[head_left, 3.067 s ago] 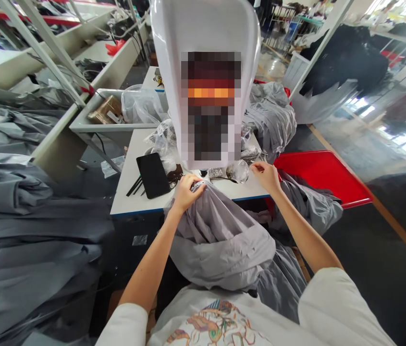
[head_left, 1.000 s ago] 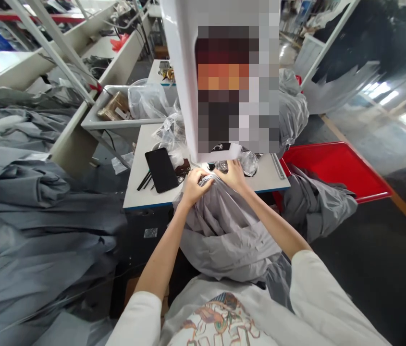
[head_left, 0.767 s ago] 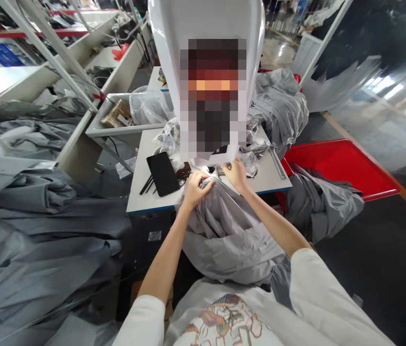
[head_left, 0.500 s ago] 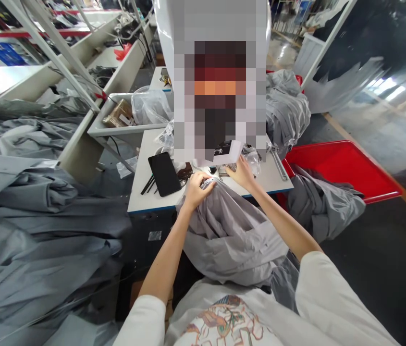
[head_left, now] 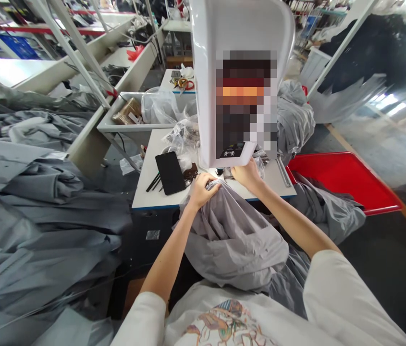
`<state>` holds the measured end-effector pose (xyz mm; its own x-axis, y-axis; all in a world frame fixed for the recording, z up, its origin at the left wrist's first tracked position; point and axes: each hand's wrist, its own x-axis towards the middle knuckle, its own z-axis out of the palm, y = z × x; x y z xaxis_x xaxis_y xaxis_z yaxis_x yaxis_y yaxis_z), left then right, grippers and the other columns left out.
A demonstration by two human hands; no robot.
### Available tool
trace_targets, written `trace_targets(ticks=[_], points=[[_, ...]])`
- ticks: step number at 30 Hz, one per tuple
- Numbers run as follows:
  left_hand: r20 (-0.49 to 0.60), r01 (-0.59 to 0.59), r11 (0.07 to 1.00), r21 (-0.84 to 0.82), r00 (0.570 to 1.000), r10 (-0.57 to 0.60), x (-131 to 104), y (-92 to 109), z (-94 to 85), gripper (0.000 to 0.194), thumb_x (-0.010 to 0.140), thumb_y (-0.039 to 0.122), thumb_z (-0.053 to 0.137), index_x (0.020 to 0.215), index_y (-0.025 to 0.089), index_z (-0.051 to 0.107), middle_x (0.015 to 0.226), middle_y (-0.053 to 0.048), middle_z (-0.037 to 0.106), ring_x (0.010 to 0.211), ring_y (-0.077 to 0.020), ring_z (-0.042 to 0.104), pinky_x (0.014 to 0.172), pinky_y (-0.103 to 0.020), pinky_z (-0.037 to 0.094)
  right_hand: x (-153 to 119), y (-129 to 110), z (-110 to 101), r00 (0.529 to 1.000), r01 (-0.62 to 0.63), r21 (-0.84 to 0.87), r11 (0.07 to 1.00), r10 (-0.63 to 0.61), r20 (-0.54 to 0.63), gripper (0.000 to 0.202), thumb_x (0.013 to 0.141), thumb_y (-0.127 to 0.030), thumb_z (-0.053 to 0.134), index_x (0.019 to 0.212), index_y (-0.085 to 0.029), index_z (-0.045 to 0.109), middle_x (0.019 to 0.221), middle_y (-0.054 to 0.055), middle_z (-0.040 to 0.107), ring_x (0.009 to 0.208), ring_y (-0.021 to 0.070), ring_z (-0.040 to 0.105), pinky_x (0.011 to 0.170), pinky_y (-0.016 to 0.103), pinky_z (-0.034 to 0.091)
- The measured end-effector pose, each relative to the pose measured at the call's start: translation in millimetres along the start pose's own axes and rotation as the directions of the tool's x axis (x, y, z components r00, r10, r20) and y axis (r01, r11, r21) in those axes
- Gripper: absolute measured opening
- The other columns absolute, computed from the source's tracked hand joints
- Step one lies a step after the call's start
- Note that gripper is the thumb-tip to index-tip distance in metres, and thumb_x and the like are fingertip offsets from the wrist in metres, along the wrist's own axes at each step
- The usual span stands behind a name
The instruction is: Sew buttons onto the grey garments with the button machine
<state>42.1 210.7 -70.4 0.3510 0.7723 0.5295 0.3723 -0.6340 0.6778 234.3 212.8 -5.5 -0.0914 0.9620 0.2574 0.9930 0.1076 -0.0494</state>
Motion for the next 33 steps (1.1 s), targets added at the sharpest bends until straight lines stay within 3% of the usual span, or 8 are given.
trace_targets(ticks=[5,9,13,18,26,33], points=[[-0.016,-0.005,1.0,-0.02,1.0,0.004,0,0,-0.1,0.012,0.081,0.025,0.067,0.088,0.02,0.059,0.094,-0.003,0.064,0.093,-0.018,0.057,0.085,-0.033,0.043,6,-3,-5,0.996,-0.022,-0.051,0.998,0.026,0.081,0.032,0.086,-0.004,0.042,0.099,-0.014,0.069,0.096,0.012,0.067,0.092,0.024,0.056,0.083,0.033,0.037],[-0.021,-0.024,0.999,-0.03,1.0,0.023,0,-1,0.5,0.013,0.081,0.025,0.067,0.088,0.02,0.059,0.094,-0.003,0.063,0.094,-0.0175,0.057,0.086,-0.033,0.042,10,2,1,0.994,0.02,-0.093,0.995,-0.009,0.108,0.025,0.084,-0.008,0.051,0.101,-0.012,0.068,0.101,0.013,0.066,0.096,0.0255,0.056,0.082,0.032,0.038],[-0.024,-0.026,0.999,-0.036,0.999,0.025,0,-2,0.8,0.013,0.081,0.026,0.068,0.089,0.02,0.059,0.094,-0.003,0.063,0.094,-0.0175,0.057,0.085,-0.032,0.042,13,5,8,0.991,0.064,-0.078,0.995,-0.054,0.121,0.028,0.085,-0.005,0.044,0.096,-0.011,0.07,0.102,0.015,0.066,0.098,0.026,0.056,0.082,0.033,0.039],[-0.017,-0.018,0.999,-0.033,1.0,0.017,0,-2,0.4,0.012,0.081,0.027,0.067,0.088,0.02,0.058,0.093,-0.003,0.064,0.093,-0.018,0.057,0.086,-0.033,0.042,12,6,2,0.992,0.028,-0.025,0.999,-0.025,0.121,0.021,0.086,-0.013,0.051,0.096,-0.013,0.07,0.1,0.013,0.067,0.099,0.0263,0.057,0.084,0.032,0.04],[-0.015,-0.022,0.999,-0.031,1.0,0.021,0,-3,0.8,0.013,0.081,0.028,0.067,0.088,0.021,0.058,0.093,-0.002,0.064,0.093,-0.0177,0.057,0.086,-0.034,0.042,5,13,-3,0.997,-0.059,0.066,0.996,0.055,0.063,0.026,0.084,-0.021,0.054,0.105,-0.017,0.067,0.103,0.009,0.067,0.096,0.0245,0.059,0.078,0.029,0.043],[-0.002,0.006,1.0,-0.029,1.0,-0.006,-1,-2,0.6,0.013,0.082,0.028,0.066,0.088,0.021,0.059,0.095,-0.003,0.064,0.095,-0.0183,0.057,0.088,-0.034,0.042,4,23,7,0.992,-0.121,0.177,0.977,0.126,-0.017,0.016,0.079,-0.025,0.061,0.089,-0.017,0.071,0.097,0.009,0.066,0.094,0.0253,0.059,0.072,0.029,0.044]])
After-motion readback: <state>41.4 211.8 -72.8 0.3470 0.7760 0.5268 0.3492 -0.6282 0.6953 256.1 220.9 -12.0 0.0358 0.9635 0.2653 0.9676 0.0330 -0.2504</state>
